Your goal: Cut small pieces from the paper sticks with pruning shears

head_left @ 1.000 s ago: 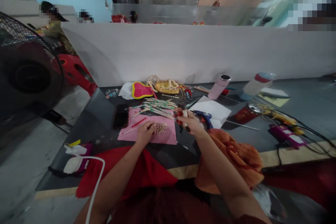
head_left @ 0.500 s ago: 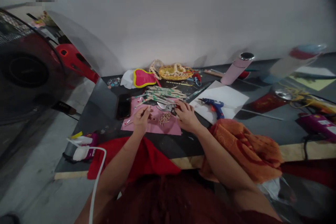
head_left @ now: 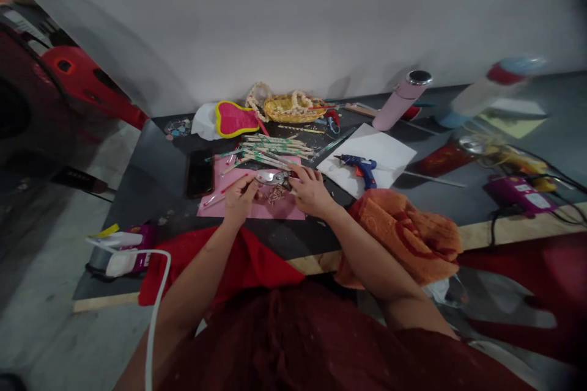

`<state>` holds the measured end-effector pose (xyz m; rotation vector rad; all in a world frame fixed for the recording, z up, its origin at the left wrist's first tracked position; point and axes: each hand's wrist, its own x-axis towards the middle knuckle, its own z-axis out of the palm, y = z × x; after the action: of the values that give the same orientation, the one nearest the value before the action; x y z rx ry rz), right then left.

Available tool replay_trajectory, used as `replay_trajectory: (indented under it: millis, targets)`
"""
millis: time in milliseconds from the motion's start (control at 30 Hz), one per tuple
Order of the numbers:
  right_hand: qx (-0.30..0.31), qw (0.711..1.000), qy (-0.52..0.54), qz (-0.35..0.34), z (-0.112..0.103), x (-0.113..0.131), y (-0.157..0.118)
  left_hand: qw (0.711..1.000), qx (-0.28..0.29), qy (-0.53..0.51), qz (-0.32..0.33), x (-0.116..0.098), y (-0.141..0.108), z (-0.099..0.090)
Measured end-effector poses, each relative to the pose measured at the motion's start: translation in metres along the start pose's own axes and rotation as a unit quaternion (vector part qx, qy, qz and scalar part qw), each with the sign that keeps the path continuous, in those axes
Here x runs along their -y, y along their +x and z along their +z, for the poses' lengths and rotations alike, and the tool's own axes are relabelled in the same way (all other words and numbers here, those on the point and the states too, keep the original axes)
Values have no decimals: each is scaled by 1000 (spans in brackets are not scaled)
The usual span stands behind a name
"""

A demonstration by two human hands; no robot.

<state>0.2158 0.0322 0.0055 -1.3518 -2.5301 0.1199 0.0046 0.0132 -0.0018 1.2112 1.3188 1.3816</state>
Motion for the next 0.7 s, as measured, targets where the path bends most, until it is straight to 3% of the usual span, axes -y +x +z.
replay_trajectory:
  millis: [167,700]
  targets:
    - [-2,1000,12,-7,0,3,-1,998,24,50,-7,-3,-3,1]
    - [-9,1000,19,-7,0,4,-1,997,41,59,-31,-2,-5,1]
